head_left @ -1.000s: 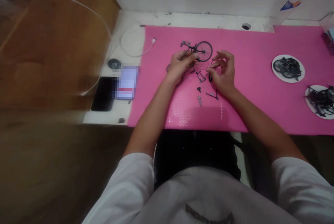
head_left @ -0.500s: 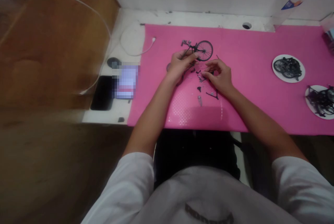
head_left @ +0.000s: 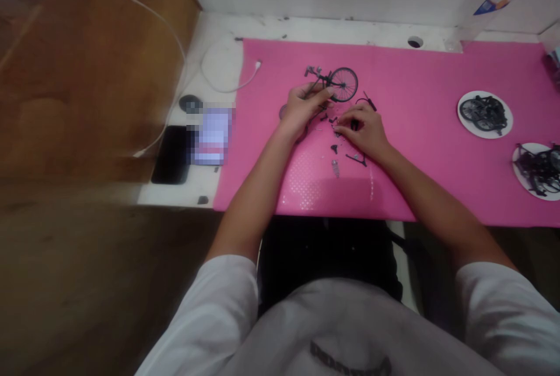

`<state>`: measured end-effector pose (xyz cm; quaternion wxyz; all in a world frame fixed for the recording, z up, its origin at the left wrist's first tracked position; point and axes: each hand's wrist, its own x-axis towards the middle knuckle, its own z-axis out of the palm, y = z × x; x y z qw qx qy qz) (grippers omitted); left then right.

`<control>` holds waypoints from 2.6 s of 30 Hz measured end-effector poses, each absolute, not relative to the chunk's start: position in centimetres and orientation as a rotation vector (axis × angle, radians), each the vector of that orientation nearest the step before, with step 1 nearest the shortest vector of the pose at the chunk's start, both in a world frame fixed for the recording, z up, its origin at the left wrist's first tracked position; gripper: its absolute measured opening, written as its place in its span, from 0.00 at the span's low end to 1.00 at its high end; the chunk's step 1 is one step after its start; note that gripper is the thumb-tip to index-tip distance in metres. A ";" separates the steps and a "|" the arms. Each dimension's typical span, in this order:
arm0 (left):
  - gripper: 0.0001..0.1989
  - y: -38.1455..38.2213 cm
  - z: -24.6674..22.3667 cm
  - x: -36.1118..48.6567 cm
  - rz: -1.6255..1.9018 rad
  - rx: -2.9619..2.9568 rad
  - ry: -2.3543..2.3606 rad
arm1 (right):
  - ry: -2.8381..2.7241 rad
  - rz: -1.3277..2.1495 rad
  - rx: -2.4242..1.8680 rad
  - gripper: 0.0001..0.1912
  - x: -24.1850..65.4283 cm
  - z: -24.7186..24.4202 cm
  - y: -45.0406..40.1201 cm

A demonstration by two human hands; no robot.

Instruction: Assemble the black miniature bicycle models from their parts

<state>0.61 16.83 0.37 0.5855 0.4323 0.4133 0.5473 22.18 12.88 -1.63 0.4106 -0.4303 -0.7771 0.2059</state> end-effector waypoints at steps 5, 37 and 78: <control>0.14 17.0 0.0 0.5 1.282 1.021 0.943 | -1.961 0.444 -1.102 0.03 22.1 -1.8 13.2; 0.24 16.6 -0.7 0.9 1.283 1.378 0.900 | -1.630 0.605 -1.061 0.33 22.0 -2.6 13.0; 0.23 15.6 0.7 0.7 1.243 1.325 0.888 | -1.579 0.663 -1.135 0.43 21.7 -2.4 13.0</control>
